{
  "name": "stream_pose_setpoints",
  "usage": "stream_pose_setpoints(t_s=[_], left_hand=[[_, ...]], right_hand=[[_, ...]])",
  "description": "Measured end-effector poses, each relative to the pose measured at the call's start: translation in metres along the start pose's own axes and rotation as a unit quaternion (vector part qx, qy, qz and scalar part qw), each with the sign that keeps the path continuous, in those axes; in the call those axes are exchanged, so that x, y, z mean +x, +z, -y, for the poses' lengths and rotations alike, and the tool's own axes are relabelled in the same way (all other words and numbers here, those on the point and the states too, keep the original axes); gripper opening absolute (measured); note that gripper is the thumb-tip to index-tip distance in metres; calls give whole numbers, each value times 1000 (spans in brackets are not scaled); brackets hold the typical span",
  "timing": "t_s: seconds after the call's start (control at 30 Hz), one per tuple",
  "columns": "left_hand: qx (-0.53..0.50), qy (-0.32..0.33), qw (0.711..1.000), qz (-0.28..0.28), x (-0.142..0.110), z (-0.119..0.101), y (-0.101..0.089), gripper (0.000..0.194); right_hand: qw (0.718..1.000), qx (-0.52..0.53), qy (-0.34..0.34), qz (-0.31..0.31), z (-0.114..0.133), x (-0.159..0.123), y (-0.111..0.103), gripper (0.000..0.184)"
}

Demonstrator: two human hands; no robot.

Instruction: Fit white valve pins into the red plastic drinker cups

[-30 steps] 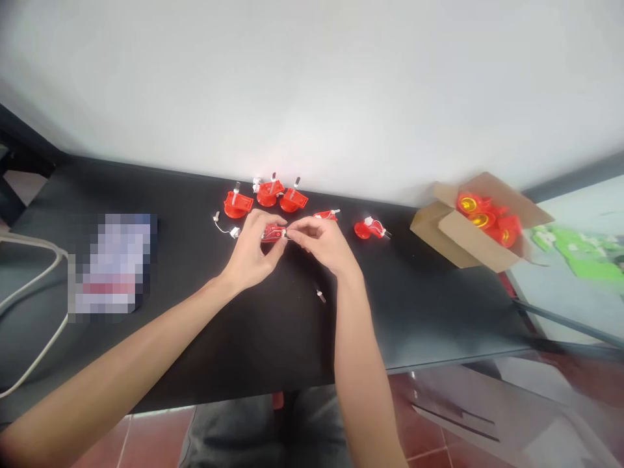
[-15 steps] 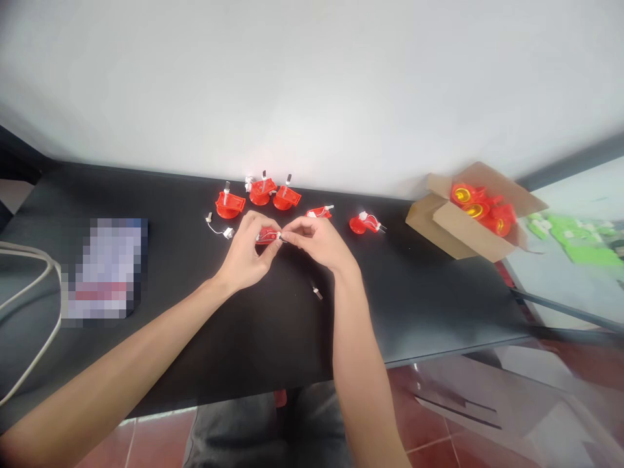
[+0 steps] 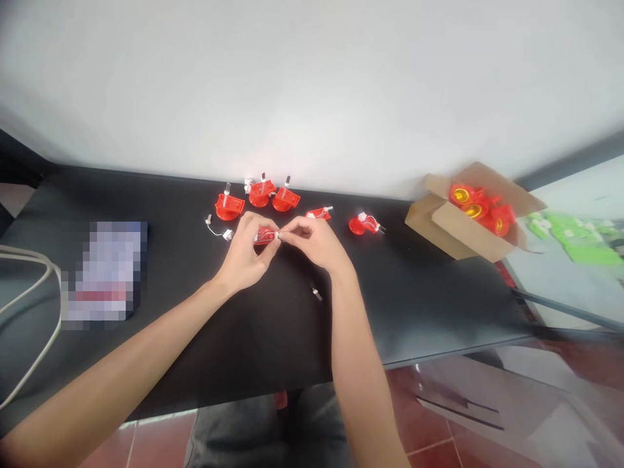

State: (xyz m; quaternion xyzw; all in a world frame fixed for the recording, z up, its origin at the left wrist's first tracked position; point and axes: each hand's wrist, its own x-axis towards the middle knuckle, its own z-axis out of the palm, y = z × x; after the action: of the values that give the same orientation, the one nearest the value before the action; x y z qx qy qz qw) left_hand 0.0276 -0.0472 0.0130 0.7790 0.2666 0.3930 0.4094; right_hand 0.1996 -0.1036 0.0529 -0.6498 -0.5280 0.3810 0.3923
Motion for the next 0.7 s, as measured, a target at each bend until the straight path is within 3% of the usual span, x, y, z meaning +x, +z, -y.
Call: stream_pose_setpoints(t_s=[0.7], left_hand=[[-21, 29, 999, -9, -2, 0, 1, 14]], right_hand=[[997, 77, 8, -4, -3, -2, -2, 26]])
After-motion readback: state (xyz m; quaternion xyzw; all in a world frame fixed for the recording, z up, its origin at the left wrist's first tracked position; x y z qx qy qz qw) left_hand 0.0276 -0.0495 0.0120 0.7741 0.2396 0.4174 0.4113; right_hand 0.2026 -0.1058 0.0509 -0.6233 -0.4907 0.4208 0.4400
